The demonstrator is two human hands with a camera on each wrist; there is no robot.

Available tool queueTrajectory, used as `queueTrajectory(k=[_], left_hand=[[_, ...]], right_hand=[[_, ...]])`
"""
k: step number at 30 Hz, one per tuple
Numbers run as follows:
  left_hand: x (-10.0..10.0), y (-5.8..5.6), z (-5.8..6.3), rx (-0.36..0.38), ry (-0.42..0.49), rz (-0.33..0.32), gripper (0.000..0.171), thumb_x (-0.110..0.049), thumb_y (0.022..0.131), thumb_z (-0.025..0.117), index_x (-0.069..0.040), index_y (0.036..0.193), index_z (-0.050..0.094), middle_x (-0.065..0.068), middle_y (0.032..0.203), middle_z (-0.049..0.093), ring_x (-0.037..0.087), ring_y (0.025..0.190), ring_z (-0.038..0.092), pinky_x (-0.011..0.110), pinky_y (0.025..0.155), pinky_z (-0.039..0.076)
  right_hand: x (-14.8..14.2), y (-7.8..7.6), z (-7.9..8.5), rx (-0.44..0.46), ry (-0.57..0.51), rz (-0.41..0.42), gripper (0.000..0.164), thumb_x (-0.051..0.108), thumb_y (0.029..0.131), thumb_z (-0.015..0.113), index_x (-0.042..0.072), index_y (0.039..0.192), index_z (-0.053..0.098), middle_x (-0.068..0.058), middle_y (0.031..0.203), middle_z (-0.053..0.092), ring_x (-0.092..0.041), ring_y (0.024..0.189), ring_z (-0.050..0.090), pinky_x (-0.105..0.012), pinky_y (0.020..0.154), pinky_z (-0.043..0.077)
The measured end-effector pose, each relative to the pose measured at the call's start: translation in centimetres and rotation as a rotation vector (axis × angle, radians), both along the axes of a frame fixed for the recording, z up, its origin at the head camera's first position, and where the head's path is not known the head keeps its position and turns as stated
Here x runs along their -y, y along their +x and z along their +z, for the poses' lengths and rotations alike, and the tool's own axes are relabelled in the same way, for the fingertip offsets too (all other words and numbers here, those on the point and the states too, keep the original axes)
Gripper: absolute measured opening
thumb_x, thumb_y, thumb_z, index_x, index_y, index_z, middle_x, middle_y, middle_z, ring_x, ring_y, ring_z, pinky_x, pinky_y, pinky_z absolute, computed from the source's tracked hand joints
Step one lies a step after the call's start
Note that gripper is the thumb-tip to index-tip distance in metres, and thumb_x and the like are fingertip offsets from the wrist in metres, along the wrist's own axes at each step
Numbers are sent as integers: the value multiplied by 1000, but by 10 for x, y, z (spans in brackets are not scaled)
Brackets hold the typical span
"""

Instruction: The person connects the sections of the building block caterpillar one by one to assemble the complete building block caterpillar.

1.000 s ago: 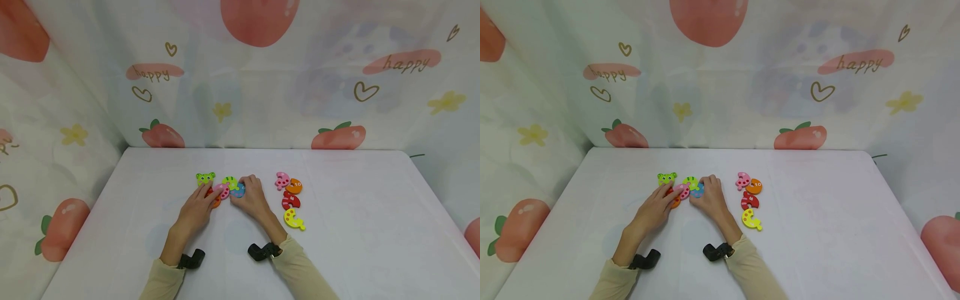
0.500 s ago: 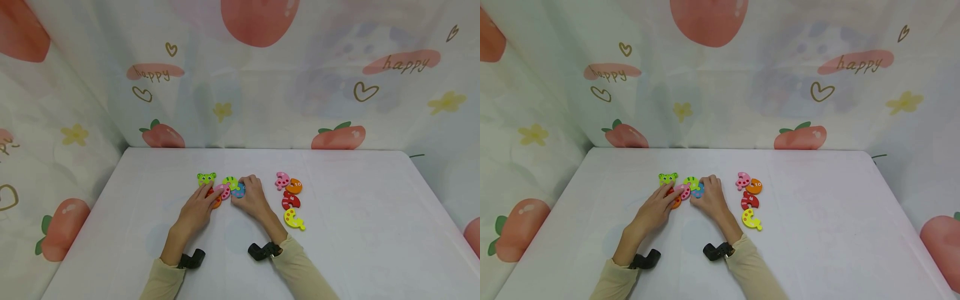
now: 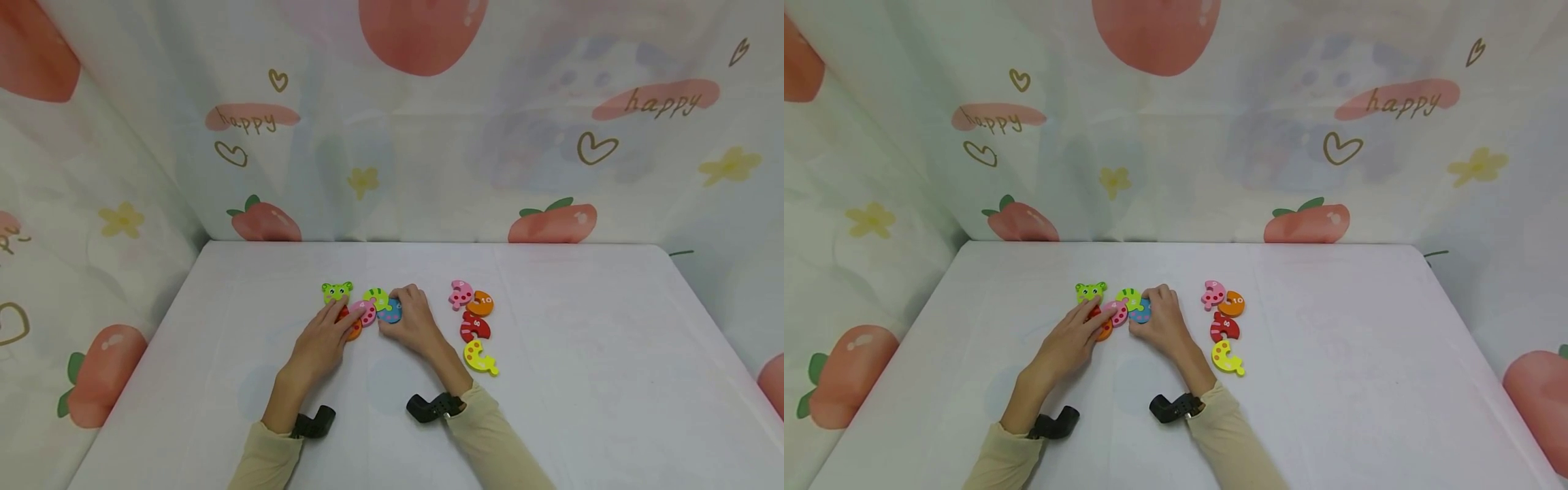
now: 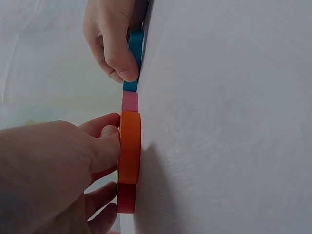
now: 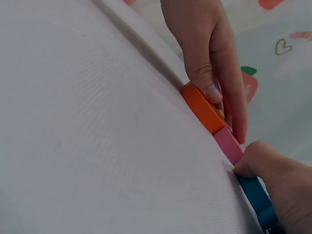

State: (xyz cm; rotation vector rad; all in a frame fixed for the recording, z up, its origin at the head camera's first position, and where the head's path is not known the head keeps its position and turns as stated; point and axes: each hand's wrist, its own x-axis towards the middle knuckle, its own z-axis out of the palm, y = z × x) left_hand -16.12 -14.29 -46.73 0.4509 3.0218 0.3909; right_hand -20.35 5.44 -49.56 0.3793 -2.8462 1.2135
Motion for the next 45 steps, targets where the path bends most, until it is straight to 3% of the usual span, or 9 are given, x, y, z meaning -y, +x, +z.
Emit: queueTrajectory(k=[8,21,26,29,33,38,42,45], left_hand=[[2,-1,0,-22,-6,-11,51,-17,97,58,-28,145,46,8,158,33,33,146,31,47,116,34],[-11,-7,5,27,49,19,53,-7,93,61,-24,142,50,12,157,33,38,146,30,53,111,38],[-31,-11,11,39,35,104,45,-13,94,62,-21,138,53,18,152,40,44,142,33,58,112,35],[-49,-16,17,35,33,169,36,-25,97,58,-21,133,57,26,143,45,53,137,36,67,106,36],[-69,-21,16,35,6,238,39,-37,96,58,-23,132,57,31,138,44,61,133,33,73,101,34],[-77,-20,8,31,-21,294,49,-48,91,61,-29,135,54,28,142,41,59,136,29,70,104,31],[-79,-20,7,37,-28,300,53,-51,89,63,-31,137,53,27,144,40,58,137,29,70,104,32],[-81,-25,8,31,-26,306,52,-49,89,62,-33,138,52,26,145,40,59,137,27,71,105,31]], right_hand=[[1,-3,1,-4,6,30,50,26,77,75,3,117,56,-12,113,51,-25,102,46,-35,84,45],[-8,-5,5,68,18,38,54,28,81,76,3,123,54,-13,118,50,-25,106,45,-36,88,46],[-10,-2,4,68,19,26,55,28,81,77,3,124,53,-13,120,50,-26,106,45,-35,86,45],[-10,1,3,68,14,16,55,27,81,77,3,124,53,-14,120,50,-26,106,46,-36,86,45],[-9,6,1,29,58,10,55,27,82,77,0,124,54,-15,118,51,-27,104,47,-37,86,47],[-20,25,13,-39,275,47,57,28,83,77,-1,127,55,-14,117,54,-26,105,50,-36,91,53],[-49,57,33,-75,409,72,63,29,80,79,3,132,56,-12,120,58,-24,110,54,-35,90,57],[-75,77,41,-114,444,24,65,29,76,83,5,131,58,-11,118,59,-24,111,55,-38,85,59]])
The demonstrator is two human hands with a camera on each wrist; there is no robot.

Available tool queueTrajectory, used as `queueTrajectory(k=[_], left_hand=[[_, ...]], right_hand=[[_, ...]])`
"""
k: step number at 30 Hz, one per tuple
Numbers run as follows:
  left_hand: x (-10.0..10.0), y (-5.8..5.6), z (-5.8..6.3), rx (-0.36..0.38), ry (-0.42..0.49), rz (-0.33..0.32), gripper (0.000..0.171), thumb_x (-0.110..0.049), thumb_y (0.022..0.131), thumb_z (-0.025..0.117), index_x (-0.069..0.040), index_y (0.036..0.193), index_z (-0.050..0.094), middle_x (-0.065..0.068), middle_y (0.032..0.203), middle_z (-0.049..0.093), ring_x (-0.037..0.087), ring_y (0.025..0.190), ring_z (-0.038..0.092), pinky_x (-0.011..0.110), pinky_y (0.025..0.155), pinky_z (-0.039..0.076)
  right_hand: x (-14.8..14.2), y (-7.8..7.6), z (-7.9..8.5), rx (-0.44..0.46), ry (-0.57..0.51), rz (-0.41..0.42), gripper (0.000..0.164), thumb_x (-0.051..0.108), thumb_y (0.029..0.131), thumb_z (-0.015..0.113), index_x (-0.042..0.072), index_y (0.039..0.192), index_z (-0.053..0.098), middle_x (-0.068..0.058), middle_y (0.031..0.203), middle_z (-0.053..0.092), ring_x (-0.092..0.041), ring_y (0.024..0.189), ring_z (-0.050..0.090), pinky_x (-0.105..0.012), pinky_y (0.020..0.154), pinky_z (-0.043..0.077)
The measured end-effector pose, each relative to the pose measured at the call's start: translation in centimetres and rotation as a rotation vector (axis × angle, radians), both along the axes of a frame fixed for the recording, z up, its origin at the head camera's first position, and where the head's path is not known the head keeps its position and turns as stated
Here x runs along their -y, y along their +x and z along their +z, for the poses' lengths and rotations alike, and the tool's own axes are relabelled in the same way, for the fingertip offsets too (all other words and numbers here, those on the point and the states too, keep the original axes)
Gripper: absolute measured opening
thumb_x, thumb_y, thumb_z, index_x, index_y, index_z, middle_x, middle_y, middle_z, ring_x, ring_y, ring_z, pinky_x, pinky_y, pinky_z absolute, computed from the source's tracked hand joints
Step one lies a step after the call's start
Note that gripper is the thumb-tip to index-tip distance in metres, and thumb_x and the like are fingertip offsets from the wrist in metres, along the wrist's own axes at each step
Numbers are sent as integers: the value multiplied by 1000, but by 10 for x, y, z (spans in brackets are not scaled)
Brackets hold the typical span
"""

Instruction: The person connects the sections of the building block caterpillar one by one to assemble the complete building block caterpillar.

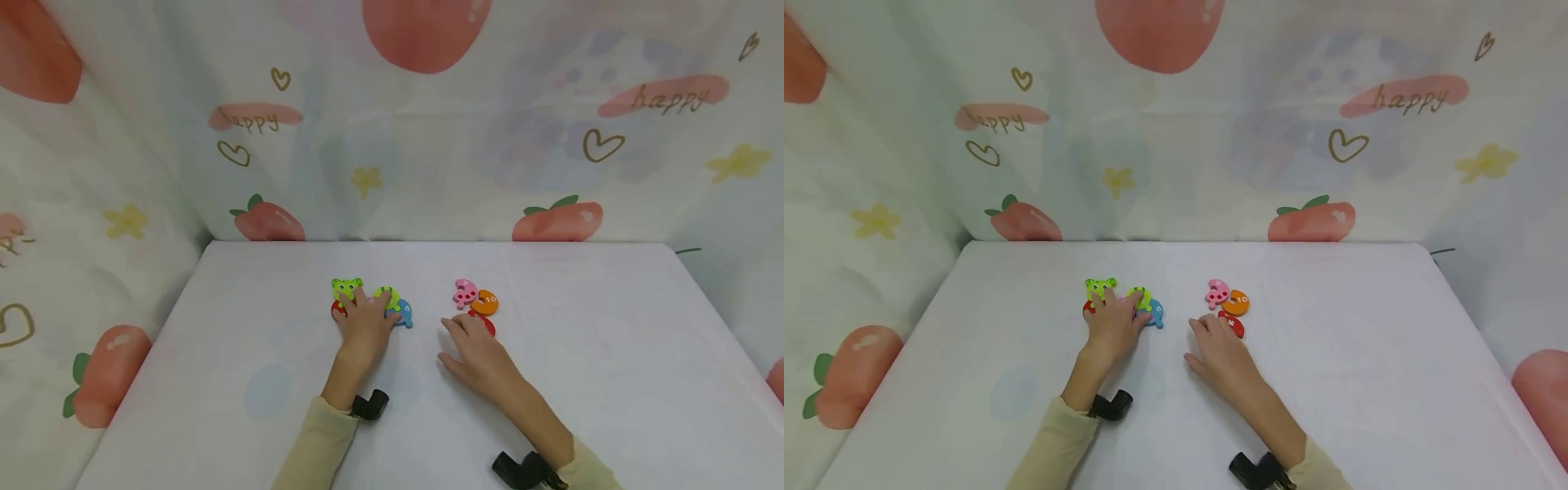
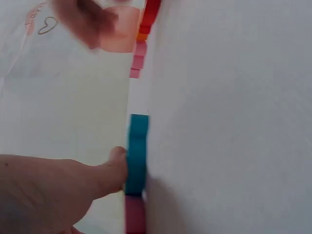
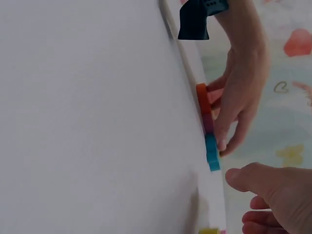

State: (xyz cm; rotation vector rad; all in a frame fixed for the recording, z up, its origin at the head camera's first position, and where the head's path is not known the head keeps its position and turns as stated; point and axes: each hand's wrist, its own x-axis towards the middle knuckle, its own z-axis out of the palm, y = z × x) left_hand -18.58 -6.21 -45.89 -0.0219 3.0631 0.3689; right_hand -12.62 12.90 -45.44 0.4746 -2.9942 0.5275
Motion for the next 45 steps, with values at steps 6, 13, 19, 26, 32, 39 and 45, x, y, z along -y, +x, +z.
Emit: queueTrajectory(k=[6,13,19,26,32,39,45], left_hand=[[-5,-13,5,-22,-14,12,47,-41,96,55,-33,142,48,25,146,41,60,137,26,73,105,31],[2,-12,-3,-27,-153,3,46,-40,99,50,-43,143,42,15,144,45,50,138,34,65,102,38],[0,-10,-5,-64,-149,-18,45,-41,98,52,-41,142,45,15,145,45,48,136,35,63,99,39],[-2,-9,-4,-62,-120,-38,44,-40,99,51,-40,142,46,16,145,45,48,138,34,65,101,38],[0,-11,-7,-53,-119,-57,43,-43,99,49,-42,142,46,14,147,43,47,137,34,66,101,37],[-3,-13,-7,-56,-107,-47,50,-54,94,52,-43,141,46,14,147,42,44,134,35,63,99,39],[-4,-16,-5,-62,-117,-45,52,-55,93,52,-43,142,44,14,147,42,42,134,36,63,98,40]], right_hand=[[-30,15,-5,4,-1,-116,61,32,74,84,5,123,62,-14,111,59,-23,95,53,-34,71,58],[-32,17,-15,15,-49,-58,47,21,76,81,12,120,67,-6,109,65,-21,99,56,-37,80,54],[-36,20,-17,34,-129,11,40,0,79,69,13,117,69,-8,119,67,-32,120,54,-51,97,51],[-46,21,-15,85,-164,-11,35,-3,81,65,15,111,69,-3,115,68,-32,130,48,-51,97,52],[-56,20,-17,56,-142,-79,24,11,79,78,11,102,69,-7,112,67,-31,122,50,-52,95,53],[-63,16,-17,2,-118,-160,49,18,76,82,5,119,62,-22,131,51,-38,120,47,-54,89,55],[-66,13,-13,36,-87,-231,67,26,75,84,-2,129,55,-24,121,56,-37,107,53,-50,86,57]])
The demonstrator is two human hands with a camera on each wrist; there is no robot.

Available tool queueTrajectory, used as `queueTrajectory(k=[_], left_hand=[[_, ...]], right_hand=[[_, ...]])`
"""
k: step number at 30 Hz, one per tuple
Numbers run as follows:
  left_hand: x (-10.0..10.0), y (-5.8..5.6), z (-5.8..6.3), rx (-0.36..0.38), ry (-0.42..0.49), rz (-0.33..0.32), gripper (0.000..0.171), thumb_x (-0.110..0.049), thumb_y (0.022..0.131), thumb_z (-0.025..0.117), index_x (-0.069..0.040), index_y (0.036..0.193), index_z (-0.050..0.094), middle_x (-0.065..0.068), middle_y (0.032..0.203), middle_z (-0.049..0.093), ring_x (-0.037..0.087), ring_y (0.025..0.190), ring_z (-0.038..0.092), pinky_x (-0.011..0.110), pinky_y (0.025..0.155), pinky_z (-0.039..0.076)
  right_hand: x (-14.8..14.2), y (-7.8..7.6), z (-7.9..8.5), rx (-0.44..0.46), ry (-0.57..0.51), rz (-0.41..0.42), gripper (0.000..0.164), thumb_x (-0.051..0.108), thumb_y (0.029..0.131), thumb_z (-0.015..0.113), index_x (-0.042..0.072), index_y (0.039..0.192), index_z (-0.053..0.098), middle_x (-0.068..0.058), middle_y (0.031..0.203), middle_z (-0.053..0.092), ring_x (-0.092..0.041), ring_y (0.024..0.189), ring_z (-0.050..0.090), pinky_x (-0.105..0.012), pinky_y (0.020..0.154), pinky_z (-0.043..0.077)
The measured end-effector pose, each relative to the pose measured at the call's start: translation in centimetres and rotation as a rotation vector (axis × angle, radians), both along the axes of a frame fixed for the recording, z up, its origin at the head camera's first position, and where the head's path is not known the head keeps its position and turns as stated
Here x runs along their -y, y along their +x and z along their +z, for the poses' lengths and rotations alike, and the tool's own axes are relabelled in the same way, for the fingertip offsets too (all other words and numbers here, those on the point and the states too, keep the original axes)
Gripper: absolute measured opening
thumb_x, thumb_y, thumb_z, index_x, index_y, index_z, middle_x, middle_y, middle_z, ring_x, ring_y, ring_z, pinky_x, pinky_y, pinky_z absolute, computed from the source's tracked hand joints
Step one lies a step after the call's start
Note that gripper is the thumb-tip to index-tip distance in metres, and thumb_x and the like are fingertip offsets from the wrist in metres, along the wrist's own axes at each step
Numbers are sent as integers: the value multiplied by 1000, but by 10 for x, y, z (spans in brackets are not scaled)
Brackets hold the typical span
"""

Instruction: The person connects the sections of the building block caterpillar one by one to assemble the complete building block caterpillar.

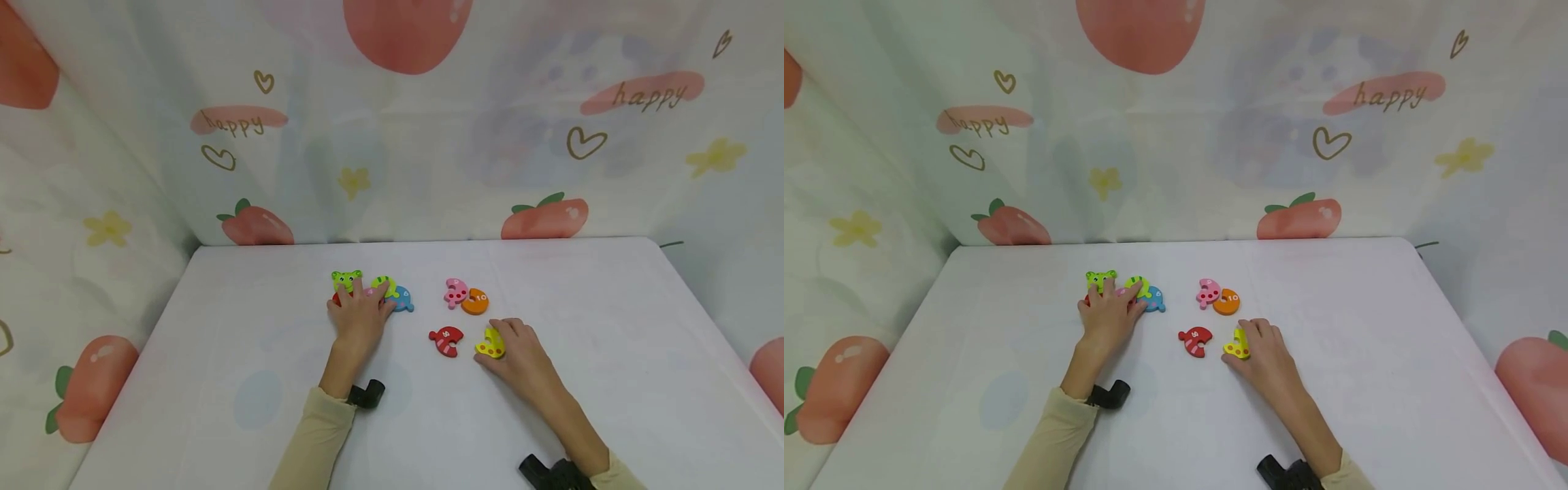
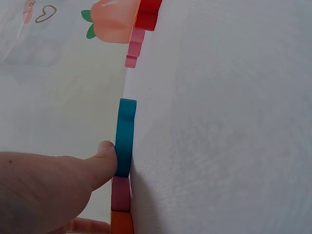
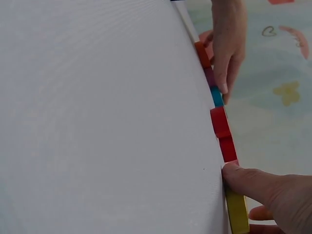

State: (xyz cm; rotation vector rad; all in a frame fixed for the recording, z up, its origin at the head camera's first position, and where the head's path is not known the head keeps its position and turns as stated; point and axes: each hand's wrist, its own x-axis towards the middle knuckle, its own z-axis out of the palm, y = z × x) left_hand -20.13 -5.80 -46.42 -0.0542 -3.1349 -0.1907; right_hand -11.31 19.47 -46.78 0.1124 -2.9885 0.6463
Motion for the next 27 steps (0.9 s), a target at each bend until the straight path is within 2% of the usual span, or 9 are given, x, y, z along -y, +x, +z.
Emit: queueTrajectory(k=[6,11,13,20,27], left_hand=[[1,-1,1,5,5,-7,51,-56,93,51,-44,143,44,13,146,42,42,134,36,63,98,39],[1,-2,3,2,1,-15,51,-57,94,49,-44,143,43,13,146,42,42,133,37,63,98,39],[1,-2,3,-1,1,-12,50,-55,95,49,-44,142,44,13,146,43,42,133,37,62,98,40],[2,-2,2,-4,-4,-2,46,-51,97,49,-44,142,44,12,148,42,44,136,35,63,99,38],[2,0,0,13,1,-1,46,-52,97,47,-45,142,43,12,150,40,46,139,32,64,103,36]], right_hand=[[-1,-1,4,-3,-43,0,63,27,76,83,-3,126,59,-22,119,57,-33,100,56,-46,83,58],[8,-5,12,-46,-157,14,59,26,74,84,-1,121,64,-17,114,55,-22,89,55,-26,71,56],[17,-8,14,-49,-180,35,58,26,72,85,0,120,65,-16,113,55,-20,87,55,-23,68,55],[58,-22,13,-44,-196,116,58,29,71,86,2,119,66,-16,115,55,-27,103,57,-39,85,58],[87,-44,5,-29,-205,118,54,30,74,84,3,118,66,-15,114,55,-24,98,55,-36,83,57]])
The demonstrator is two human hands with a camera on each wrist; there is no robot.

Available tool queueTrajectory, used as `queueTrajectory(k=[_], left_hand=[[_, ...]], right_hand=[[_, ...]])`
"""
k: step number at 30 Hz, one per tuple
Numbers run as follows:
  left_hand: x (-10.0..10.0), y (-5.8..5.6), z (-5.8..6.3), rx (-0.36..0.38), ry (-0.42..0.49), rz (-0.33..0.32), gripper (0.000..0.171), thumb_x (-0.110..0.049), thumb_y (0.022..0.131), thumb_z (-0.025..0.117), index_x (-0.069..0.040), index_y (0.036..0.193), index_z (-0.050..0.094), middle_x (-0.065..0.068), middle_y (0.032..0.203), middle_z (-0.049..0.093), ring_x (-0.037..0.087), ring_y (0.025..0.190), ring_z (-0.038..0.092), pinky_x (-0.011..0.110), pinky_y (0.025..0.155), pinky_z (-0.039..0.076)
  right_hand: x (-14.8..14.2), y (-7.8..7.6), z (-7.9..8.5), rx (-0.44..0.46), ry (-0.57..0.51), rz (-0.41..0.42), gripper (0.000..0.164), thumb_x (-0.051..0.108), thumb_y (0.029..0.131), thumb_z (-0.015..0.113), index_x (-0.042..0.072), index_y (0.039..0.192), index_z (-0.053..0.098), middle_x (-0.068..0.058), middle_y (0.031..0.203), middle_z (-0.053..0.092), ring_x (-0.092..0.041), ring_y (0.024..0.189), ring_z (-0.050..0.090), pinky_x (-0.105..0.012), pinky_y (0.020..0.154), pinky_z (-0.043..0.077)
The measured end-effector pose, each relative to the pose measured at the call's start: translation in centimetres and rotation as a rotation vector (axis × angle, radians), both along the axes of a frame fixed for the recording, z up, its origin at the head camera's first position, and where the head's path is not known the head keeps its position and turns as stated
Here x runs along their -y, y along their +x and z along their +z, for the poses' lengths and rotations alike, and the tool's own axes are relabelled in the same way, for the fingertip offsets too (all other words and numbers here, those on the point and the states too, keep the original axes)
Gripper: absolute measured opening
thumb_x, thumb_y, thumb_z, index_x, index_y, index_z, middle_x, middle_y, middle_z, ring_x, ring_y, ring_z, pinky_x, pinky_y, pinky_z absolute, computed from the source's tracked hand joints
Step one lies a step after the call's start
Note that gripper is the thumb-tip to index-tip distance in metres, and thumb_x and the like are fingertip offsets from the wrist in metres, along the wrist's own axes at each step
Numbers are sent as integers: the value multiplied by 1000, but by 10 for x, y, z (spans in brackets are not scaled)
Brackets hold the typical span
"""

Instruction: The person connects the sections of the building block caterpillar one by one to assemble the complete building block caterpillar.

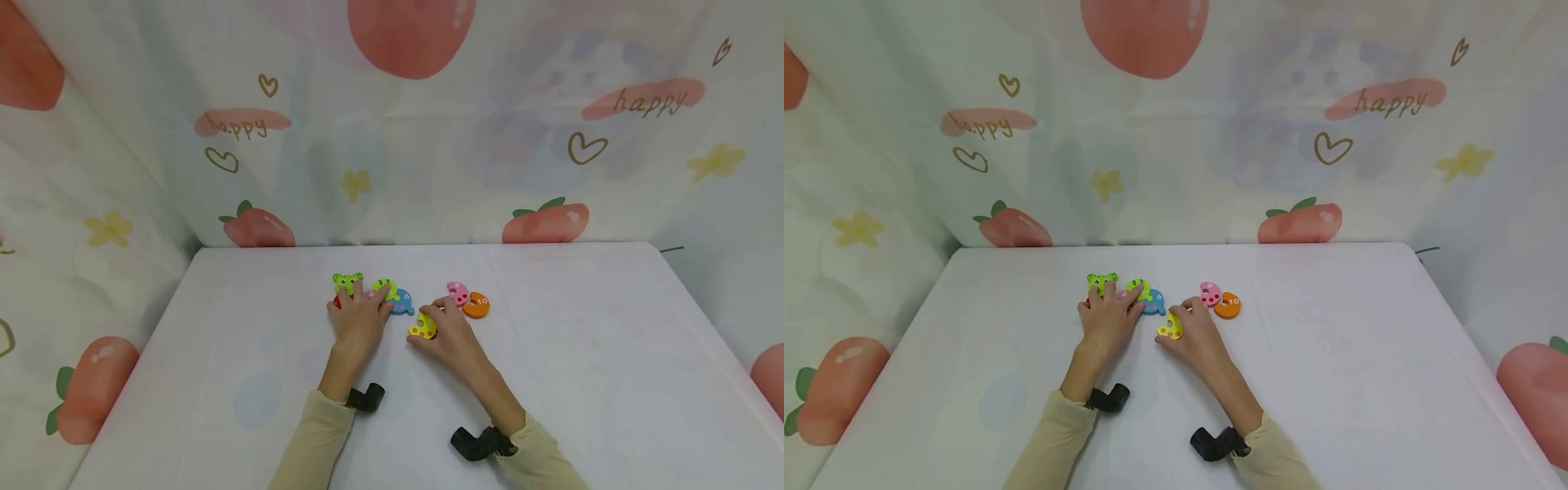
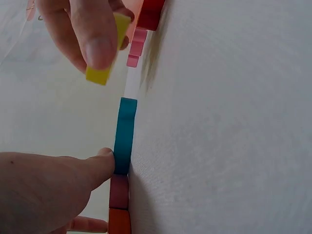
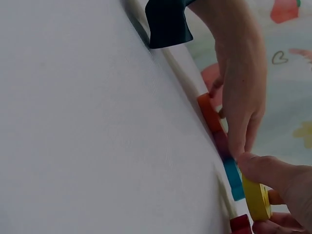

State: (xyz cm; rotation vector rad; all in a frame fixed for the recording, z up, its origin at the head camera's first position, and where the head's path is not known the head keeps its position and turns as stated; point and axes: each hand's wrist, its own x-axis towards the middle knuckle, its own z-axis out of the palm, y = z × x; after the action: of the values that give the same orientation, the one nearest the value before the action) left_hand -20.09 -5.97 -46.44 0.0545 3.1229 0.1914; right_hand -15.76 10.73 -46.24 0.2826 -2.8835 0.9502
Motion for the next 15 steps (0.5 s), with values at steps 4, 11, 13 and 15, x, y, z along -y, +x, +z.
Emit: queueTrajectory(k=[4,11,13,15], left_hand=[[0,1,-2,0,9,0,46,-52,97,47,-45,142,44,12,150,40,47,139,31,65,103,35],[0,0,-2,-8,-10,-3,46,-54,96,47,-46,142,44,12,149,41,45,138,34,64,102,37],[0,0,-2,-12,-14,-3,46,-54,96,47,-46,142,44,12,149,41,45,137,34,63,101,37],[1,-1,-2,-15,-18,-2,46,-55,96,46,-46,141,44,11,149,42,44,137,35,63,101,37]], right_hand=[[7,-13,-7,32,2,-25,53,30,77,82,3,120,65,-16,115,54,-25,99,54,-35,86,55],[7,-25,-12,57,-26,-47,54,31,79,81,3,123,64,-17,120,51,-28,105,54,-39,92,54],[8,-26,-11,59,-50,-45,53,30,79,81,4,122,64,-17,121,51,-28,106,54,-40,92,54],[10,-26,-10,66,-68,-40,54,30,79,81,5,123,64,-16,121,52,-28,106,54,-40,93,54]])
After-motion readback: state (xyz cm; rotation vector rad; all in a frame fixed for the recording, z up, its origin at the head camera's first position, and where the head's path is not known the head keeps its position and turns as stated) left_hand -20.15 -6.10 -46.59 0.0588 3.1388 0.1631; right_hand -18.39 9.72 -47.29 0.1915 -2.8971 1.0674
